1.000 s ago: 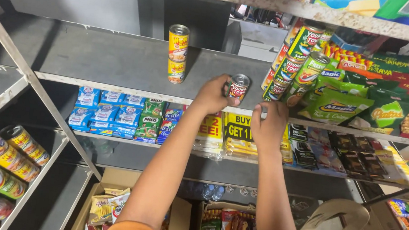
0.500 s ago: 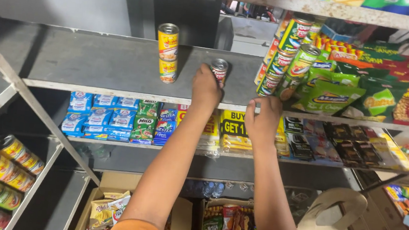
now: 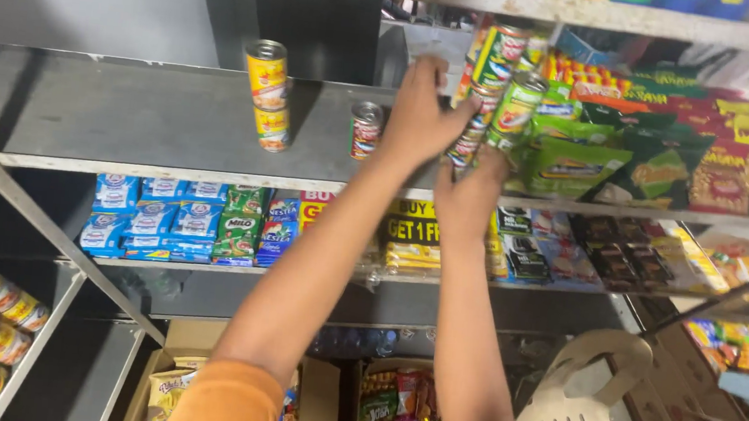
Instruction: The person arranges various canned goods on metal shelves in a store. They pick up cans from a cardboard box and place them on the shelves, organizing them by brand and type. The person handles multiple cans, including sardines and tuna, and stacks them neatly.
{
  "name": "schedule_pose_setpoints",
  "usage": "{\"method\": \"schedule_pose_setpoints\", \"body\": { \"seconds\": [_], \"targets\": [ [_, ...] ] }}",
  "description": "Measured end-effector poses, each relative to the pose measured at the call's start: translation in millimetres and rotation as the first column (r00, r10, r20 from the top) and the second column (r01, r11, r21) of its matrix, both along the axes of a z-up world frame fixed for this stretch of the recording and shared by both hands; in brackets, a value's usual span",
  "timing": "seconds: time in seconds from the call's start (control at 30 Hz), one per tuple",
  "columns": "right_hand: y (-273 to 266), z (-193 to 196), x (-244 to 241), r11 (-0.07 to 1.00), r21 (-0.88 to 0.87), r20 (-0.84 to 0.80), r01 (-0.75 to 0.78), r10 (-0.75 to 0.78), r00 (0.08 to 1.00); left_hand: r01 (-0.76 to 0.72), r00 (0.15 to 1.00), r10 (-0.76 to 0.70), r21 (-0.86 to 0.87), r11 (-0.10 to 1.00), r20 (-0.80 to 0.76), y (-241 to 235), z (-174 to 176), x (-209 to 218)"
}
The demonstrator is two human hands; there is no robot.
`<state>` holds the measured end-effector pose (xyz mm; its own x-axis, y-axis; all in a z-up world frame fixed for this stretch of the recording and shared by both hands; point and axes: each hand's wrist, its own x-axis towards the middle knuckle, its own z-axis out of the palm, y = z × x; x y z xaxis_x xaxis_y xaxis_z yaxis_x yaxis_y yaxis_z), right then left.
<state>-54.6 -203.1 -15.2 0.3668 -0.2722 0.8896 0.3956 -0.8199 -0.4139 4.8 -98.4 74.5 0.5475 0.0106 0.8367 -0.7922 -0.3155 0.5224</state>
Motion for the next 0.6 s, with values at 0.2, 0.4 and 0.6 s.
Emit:
{"method": "schedule_pose_setpoints", "body": {
  "seconds": [0.2,0.4,0.6],
  "targets": [
    [5,22,-8,0.996,0.086,-0.173,0.01,0.005,0.985,0.064,0.995,-0.061,0.037,0.997,-0.076,-20,15,31],
    [1,23,-3,0.99,0.077,-0.276,0.119,-0.093,0.956,0.039,0.997,-0.034,0.069,0.997,-0.076,-34,13,26],
    [0,21,2,0.991,0.052,-0.215,0.126,-0.112,0.97,0.088,0.994,-0.094,0.101,0.991,0.049,-34,-4,39]
  ]
}}
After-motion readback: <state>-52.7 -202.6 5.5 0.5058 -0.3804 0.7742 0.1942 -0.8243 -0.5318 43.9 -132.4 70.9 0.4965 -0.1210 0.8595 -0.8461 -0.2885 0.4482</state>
